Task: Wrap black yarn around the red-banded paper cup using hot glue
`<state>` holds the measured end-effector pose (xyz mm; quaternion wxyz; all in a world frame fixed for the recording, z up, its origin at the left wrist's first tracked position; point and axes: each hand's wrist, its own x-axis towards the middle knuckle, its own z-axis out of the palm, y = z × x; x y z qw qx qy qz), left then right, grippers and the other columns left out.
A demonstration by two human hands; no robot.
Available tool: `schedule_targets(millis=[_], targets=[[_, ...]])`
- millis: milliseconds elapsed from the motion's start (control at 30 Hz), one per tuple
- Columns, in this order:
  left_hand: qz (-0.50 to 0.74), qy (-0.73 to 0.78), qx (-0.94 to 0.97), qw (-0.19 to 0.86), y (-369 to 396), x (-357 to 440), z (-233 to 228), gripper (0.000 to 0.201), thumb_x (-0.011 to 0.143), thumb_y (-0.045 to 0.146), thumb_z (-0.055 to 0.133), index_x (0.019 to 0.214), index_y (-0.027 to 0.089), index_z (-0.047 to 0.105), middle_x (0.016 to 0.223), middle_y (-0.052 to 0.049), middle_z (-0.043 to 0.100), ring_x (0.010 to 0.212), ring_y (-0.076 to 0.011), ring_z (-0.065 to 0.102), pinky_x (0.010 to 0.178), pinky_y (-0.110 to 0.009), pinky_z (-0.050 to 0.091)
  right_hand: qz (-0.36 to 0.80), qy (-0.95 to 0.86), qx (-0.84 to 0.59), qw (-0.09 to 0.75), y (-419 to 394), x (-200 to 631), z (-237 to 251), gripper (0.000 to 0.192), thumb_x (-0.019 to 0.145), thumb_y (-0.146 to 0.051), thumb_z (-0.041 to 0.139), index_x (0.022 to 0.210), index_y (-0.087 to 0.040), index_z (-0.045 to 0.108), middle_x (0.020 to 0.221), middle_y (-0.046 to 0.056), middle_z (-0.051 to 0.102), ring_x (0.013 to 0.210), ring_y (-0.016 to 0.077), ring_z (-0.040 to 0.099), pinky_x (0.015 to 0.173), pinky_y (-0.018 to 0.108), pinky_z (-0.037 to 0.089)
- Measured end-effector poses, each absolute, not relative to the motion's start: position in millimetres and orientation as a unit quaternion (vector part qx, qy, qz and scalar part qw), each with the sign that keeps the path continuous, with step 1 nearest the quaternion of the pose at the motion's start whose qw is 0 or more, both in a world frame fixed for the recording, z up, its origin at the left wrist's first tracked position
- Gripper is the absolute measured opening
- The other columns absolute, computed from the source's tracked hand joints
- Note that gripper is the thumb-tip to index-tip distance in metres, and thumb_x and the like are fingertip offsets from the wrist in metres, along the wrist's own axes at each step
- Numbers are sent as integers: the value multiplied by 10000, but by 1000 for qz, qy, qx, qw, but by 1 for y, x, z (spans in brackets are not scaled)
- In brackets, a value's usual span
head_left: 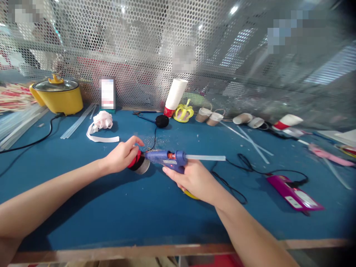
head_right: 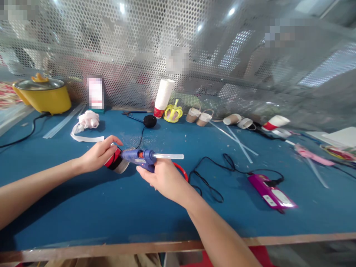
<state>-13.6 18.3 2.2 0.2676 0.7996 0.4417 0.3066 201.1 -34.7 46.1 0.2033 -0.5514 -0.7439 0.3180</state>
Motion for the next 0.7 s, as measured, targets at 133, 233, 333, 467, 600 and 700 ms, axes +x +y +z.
schedule_targets(millis=[133,233,333,467,600,700], targets=[[309,425,809,264,18,-14,2,202,859,217,316,989,158,460,521,69,428,485,-97,432,507,-219,333,331,-740,-549,203,-32,201,47,280,789,-356,504,561,-202,450,356,-49,462,329,103,456,396,222,395],[310,420,812,260,18,-14,2,209,858,214,313,993,155,461,519,68,430,480,-96,432,501,-218,337,329,-736,-555,206,-30,201,46,292,788,-356,504,548,-200,443,349,-48,454,324,99,448,400,222,397],[310,420,814,256,17,-14,3,210,857,214,313,992,154,462,509,69,430,470,-96,433,493,-216,335,329,-737,-554,204,-30,202,45,299,791,-358,501,545,-199,443,350,-46,456,326,99,453,398,220,398],[311,425,809,259,16,-13,3,209,854,207,313,989,156,464,502,69,444,463,-96,432,487,-214,329,331,-744,-545,199,-33,203,45,296,798,-362,495,556,-196,454,365,-45,468,330,95,454,384,211,391],[315,429,806,259,17,-13,3,214,851,204,317,994,154,468,501,69,435,468,-99,438,490,-218,332,321,-746,-547,203,-32,202,45,295,797,-355,499,553,-195,454,357,-49,460,322,96,454,390,214,393],[314,430,805,260,17,-12,2,218,848,205,318,995,154,471,485,75,417,460,-100,437,487,-218,329,317,-745,-551,202,-32,201,44,290,799,-361,496,563,-196,462,363,-48,465,327,101,462,399,219,397]])
